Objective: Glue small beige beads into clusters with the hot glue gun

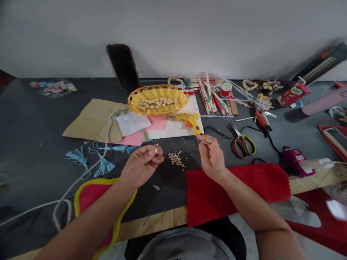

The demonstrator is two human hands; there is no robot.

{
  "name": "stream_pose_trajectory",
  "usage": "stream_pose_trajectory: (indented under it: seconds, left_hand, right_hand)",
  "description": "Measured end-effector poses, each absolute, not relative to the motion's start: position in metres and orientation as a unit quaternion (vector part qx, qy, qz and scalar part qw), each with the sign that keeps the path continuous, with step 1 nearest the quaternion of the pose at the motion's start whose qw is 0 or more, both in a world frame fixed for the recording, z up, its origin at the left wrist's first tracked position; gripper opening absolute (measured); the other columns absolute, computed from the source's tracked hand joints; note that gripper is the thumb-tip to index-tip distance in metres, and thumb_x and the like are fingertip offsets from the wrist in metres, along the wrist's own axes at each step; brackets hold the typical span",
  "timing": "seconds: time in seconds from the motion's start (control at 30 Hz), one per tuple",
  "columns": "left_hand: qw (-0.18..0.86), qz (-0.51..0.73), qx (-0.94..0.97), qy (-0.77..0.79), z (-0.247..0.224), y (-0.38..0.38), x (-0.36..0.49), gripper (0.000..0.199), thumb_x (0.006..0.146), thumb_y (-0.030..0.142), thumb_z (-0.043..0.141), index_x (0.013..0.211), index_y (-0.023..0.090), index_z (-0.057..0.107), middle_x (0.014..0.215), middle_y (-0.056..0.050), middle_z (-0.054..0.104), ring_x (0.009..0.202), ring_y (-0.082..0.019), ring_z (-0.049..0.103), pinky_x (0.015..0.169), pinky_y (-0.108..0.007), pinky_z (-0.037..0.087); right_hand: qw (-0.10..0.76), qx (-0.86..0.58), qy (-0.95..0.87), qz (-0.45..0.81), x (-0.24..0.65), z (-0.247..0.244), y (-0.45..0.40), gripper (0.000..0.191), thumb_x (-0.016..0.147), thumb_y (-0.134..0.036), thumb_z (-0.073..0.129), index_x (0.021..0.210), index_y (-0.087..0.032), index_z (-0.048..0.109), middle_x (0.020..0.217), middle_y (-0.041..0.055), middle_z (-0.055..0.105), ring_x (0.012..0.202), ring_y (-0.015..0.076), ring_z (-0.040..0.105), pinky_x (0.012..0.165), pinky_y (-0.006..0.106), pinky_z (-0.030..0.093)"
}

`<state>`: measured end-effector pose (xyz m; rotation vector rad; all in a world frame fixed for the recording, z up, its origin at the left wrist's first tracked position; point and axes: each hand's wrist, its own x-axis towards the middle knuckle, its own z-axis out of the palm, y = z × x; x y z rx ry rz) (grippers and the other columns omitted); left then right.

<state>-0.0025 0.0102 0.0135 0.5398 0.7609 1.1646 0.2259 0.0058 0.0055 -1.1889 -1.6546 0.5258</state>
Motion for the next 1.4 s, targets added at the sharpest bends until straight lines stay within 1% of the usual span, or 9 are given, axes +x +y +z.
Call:
stream_pose_trajectory:
  seconds: [0.17, 0.3, 0.47, 0.57, 0.67, 0.77, 1.0, 1.23, 1.4]
  left_hand:
    - [0.728, 0.548, 0.226, 0.346, 0.013, 0.013, -0.002, 0.015, 0.061, 0.022, 0.084, 0.063, 0.014, 0.071, 0.067, -0.003, 0.064, 0.056, -0.007, 0.046, 0.054, -0.022, 0.037]
    - [0.723, 0.55, 0.229, 0.35, 0.011, 0.014, -0.002, 0.016, 0.061, 0.023, 0.084, 0.064, 0.013, 0.071, 0.067, -0.003, 0.066, 0.055, -0.007, 0.046, 0.054, -0.023, 0.038]
    - [0.727, 0.545, 0.236, 0.345, 0.01, 0.013, -0.003, 0.018, 0.06, 0.025, 0.086, 0.066, 0.013, 0.073, 0.067, -0.002, 0.066, 0.054, -0.007, 0.047, 0.055, -0.022, 0.039]
    - [0.727, 0.531, 0.268, 0.342, 0.01, 0.011, -0.003, 0.019, 0.061, 0.027, 0.085, 0.067, 0.013, 0.073, 0.068, -0.002, 0.066, 0.054, -0.007, 0.049, 0.056, -0.022, 0.041]
    - [0.725, 0.524, 0.29, 0.341, 0.01, 0.01, -0.003, 0.02, 0.061, 0.028, 0.086, 0.067, 0.013, 0.073, 0.068, -0.002, 0.066, 0.057, -0.008, 0.053, 0.058, -0.021, 0.042]
    - [0.721, 0.536, 0.28, 0.338, 0.008, 0.012, -0.005, 0.019, 0.061, 0.027, 0.085, 0.068, 0.014, 0.073, 0.07, -0.003, 0.067, 0.059, -0.008, 0.055, 0.059, -0.021, 0.044]
    - [0.713, 0.575, 0.227, 0.329, 0.005, 0.018, -0.008, 0.017, 0.062, 0.023, 0.084, 0.066, 0.014, 0.07, 0.071, -0.002, 0.067, 0.057, -0.007, 0.055, 0.057, -0.02, 0.045]
    - [0.695, 0.605, 0.205, 0.329, 0.005, 0.022, -0.008, 0.009, 0.066, 0.016, 0.079, 0.066, 0.015, 0.071, 0.069, -0.003, 0.067, 0.057, -0.007, 0.054, 0.057, -0.021, 0.046]
    - [0.693, 0.606, 0.201, 0.334, 0.004, 0.021, -0.009, 0.009, 0.067, 0.016, 0.079, 0.067, 0.015, 0.07, 0.07, -0.002, 0.067, 0.057, -0.007, 0.054, 0.057, -0.022, 0.046]
  right_hand:
    - [0.436, -0.505, -0.733, 0.135, 0.245, 0.029, 0.034, 0.019, 0.094, -0.025, 0.049, 0.112, -0.021, 0.055, 0.108, 0.0104, 0.057, 0.093, 0.0209, 0.059, 0.079, 0.035, 0.053]
    - [0.33, -0.507, -0.785, 0.133, 0.25, 0.043, 0.047, 0.01, 0.091, -0.021, 0.052, 0.097, -0.02, 0.06, 0.099, 0.0091, 0.063, 0.084, 0.0194, 0.06, 0.075, 0.034, 0.053]
    - [0.272, -0.447, -0.821, 0.229, 0.218, 0.039, 0.032, 0.018, 0.087, -0.017, 0.059, 0.105, -0.018, 0.063, 0.1, 0.0072, 0.069, 0.067, 0.012, 0.061, 0.067, 0.027, 0.053]
    - [0.235, -0.438, -0.822, 0.277, 0.191, 0.032, 0.026, 0.034, 0.082, -0.014, 0.065, 0.116, -0.017, 0.061, 0.106, 0.0075, 0.072, 0.068, 0.0122, 0.064, 0.067, 0.025, 0.052]
    - [0.2, -0.428, -0.827, 0.304, 0.177, 0.031, 0.026, 0.019, 0.082, -0.012, 0.064, 0.1, -0.017, 0.068, 0.093, 0.0048, 0.075, 0.077, 0.0146, 0.069, 0.07, 0.025, 0.052]
    - [0.223, -0.428, -0.821, 0.304, 0.184, 0.036, 0.023, 0.013, 0.086, -0.012, 0.059, 0.084, -0.018, 0.07, 0.081, 0.0013, 0.074, 0.076, 0.0134, 0.069, 0.07, 0.023, 0.05]
    - [0.288, -0.532, -0.747, 0.277, 0.234, 0.033, 0.002, 0.011, 0.087, -0.025, 0.06, 0.083, -0.02, 0.069, 0.081, 0.0017, 0.074, 0.073, 0.0148, 0.068, 0.068, 0.025, 0.051]
    - [0.349, -0.568, -0.661, 0.344, 0.245, 0.026, -0.007, 0.016, 0.085, -0.032, 0.06, 0.085, -0.017, 0.066, 0.07, 0.0013, 0.069, 0.057, 0.0126, 0.064, 0.053, 0.023, 0.05]
    - [0.305, -0.512, -0.708, 0.379, 0.244, 0.03, -0.008, 0.014, 0.087, -0.023, 0.056, 0.097, -0.018, 0.065, 0.089, 0.0049, 0.073, 0.074, 0.0143, 0.071, 0.063, 0.025, 0.056]
